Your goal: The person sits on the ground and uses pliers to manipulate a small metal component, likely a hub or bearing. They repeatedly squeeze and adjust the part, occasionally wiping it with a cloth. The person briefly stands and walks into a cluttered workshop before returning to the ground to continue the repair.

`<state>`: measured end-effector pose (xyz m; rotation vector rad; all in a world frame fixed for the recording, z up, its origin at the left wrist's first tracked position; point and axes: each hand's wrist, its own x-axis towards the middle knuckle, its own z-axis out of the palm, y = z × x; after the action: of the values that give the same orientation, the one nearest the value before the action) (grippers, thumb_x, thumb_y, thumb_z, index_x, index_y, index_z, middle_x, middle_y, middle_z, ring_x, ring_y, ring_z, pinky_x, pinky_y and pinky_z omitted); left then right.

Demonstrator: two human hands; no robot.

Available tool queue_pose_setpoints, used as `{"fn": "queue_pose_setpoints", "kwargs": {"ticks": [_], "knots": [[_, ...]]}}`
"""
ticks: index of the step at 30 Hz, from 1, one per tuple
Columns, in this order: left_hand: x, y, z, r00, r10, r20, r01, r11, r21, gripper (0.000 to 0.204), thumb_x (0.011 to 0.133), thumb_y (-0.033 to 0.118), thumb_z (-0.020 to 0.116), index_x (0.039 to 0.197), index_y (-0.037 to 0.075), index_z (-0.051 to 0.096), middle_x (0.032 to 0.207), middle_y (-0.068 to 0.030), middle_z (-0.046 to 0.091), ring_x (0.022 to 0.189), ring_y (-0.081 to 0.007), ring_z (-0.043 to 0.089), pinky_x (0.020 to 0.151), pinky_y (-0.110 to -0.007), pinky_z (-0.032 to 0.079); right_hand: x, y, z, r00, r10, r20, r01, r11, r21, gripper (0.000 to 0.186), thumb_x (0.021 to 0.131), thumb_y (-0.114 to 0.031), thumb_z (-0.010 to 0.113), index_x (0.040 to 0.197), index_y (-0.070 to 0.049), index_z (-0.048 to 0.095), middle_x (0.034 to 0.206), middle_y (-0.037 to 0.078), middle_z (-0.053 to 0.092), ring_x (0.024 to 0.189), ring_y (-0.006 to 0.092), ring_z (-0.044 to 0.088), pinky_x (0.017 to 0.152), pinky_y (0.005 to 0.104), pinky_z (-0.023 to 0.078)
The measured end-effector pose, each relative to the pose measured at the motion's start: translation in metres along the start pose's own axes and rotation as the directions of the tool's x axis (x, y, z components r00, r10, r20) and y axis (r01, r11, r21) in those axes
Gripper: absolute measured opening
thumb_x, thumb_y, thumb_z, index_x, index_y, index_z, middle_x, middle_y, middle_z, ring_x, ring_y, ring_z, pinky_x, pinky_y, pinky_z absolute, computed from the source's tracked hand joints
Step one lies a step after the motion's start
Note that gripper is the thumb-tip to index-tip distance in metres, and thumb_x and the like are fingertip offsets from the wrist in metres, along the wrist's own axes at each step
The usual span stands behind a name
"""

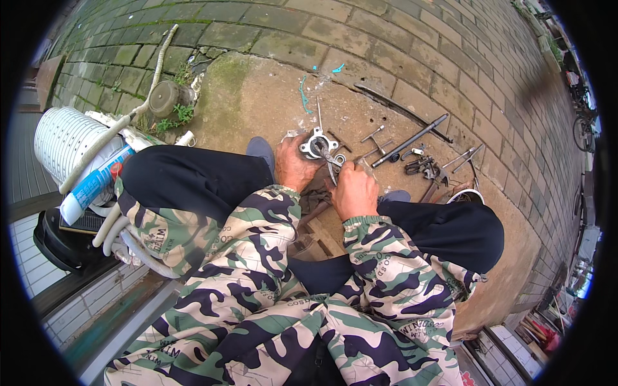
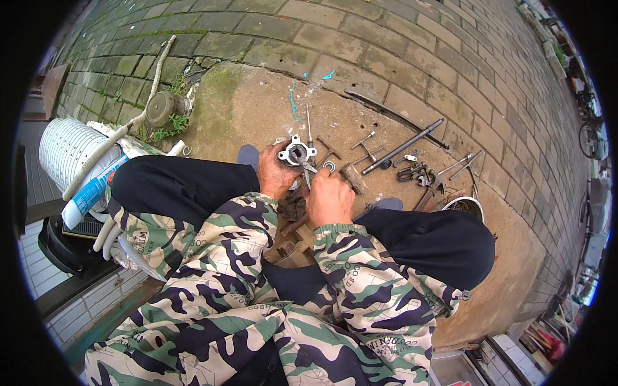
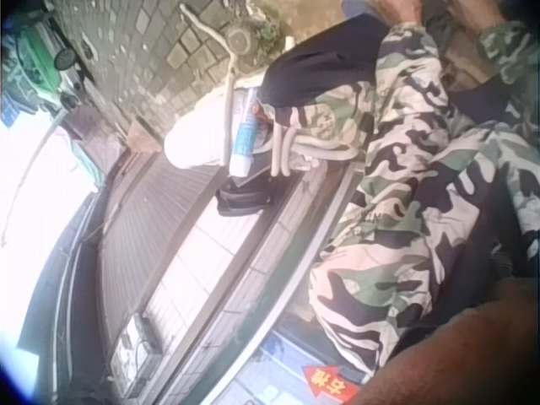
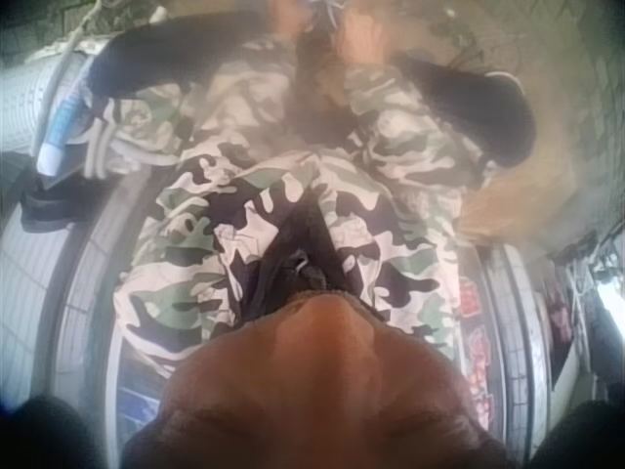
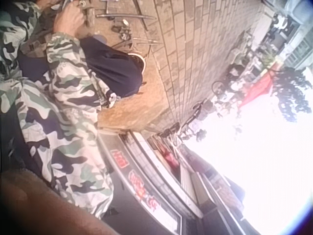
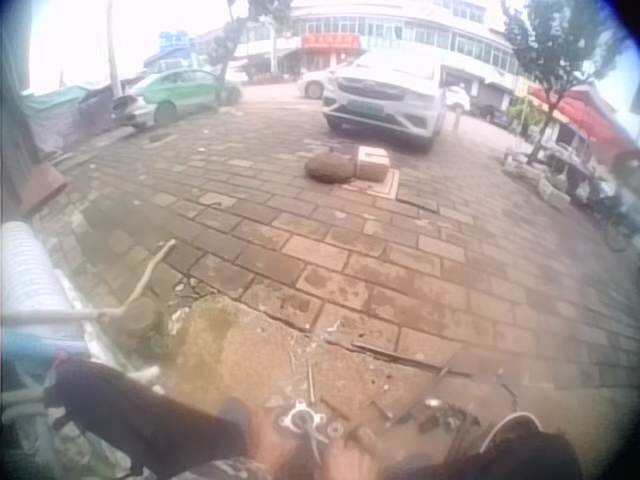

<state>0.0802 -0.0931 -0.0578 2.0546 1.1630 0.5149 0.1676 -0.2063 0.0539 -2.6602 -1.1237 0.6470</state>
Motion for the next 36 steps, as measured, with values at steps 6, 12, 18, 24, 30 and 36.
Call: {"fn": "queue_pose_setpoints", "kwargs": {"ticks": [6,12,18,24,30,36], "knots": [[0.0,0.002,0.0,1.0,-0.007,-0.005,0.007,1.0,0.012,0.067,0.058,0.033,0.089,0.118,0.009,0.068,0.106,-0.0159,0.064,0.104,-0.0364,0.059,0.091,-0.044,0.047,-0.001,-0.001,-0.004,1.0,-0.017,-0.025,0.016,0.999,-0.027,0.046,0.081,-0.032,0.077,0.1,0.004,0.058,0.094,0.028,0.066,0.084,0.0456,0.068,0.071,0.0525,0.054],[0.001,0.001,0.002,1.0,-0.023,0.003,0.023,1.0,-0.009,0.067,0.059,0.032,0.089,0.118,0.008,0.068,0.109,-0.0167,0.064,0.105,-0.0369,0.059,0.091,-0.044,0.048,0.001,-0.006,-0.011,0.998,-0.021,-0.052,0.021,1.0,-0.001,0.047,0.08,-0.032,0.077,0.103,0.002,0.056,0.096,0.029,0.064,0.084,0.046,0.068,0.07,0.0526,0.054],[0.004,0.001,0.004,1.0,0.012,-0.016,-0.015,0.979,-0.205,0.064,0.059,0.026,0.088,0.116,0.005,0.068,0.113,-0.0189,0.067,0.106,-0.0371,0.062,0.091,-0.043,0.049,0.003,-0.004,-0.01,0.997,-0.032,-0.067,0.031,0.999,-0.008,0.045,0.082,-0.031,0.075,0.112,-0.001,0.058,0.097,0.028,0.063,0.085,0.0454,0.067,0.07,0.0529,0.054],[0.007,0.011,0.0,1.0,0.02,-0.017,-0.023,0.965,-0.261,0.061,0.058,0.022,0.087,0.112,0.001,0.069,0.104,-0.0193,0.07,0.098,-0.0363,0.066,0.087,-0.042,0.051,0.002,-0.01,-0.017,0.989,-0.083,-0.12,0.079,0.996,-0.038,0.042,0.084,-0.025,0.07,0.121,-0.008,0.061,0.098,0.025,0.059,0.087,0.044,0.066,0.071,0.0521,0.052],[0.008,0.006,0.003,1.0,-0.02,0.014,0.024,0.945,-0.327,0.057,0.058,0.019,0.087,0.108,0.001,0.07,0.1,-0.0195,0.071,0.093,-0.0369,0.067,0.084,-0.042,0.052,0.005,-0.01,-0.018,0.99,-0.103,-0.095,0.099,0.994,-0.044,0.035,0.083,-0.023,0.07,0.114,-0.009,0.065,0.095,0.025,0.059,0.086,0.0431,0.066,0.071,0.0519,0.052],[0.011,0.008,-0.009,0.993,-0.025,0.114,0.051,0.972,-0.231,0.065,0.062,0.021,0.09,0.118,-0.001,0.066,0.112,-0.017,0.069,0.103,-0.0258,0.068,0.089,-0.034,0.053,0.022,-0.016,-0.035,0.984,-0.178,-0.011,0.176,0.979,-0.099,0.026,0.08,-0.015,0.068,0.101,-0.002,0.065,0.093,0.025,0.061,0.086,0.0428,0.067,0.071,0.0503,0.053]]}}
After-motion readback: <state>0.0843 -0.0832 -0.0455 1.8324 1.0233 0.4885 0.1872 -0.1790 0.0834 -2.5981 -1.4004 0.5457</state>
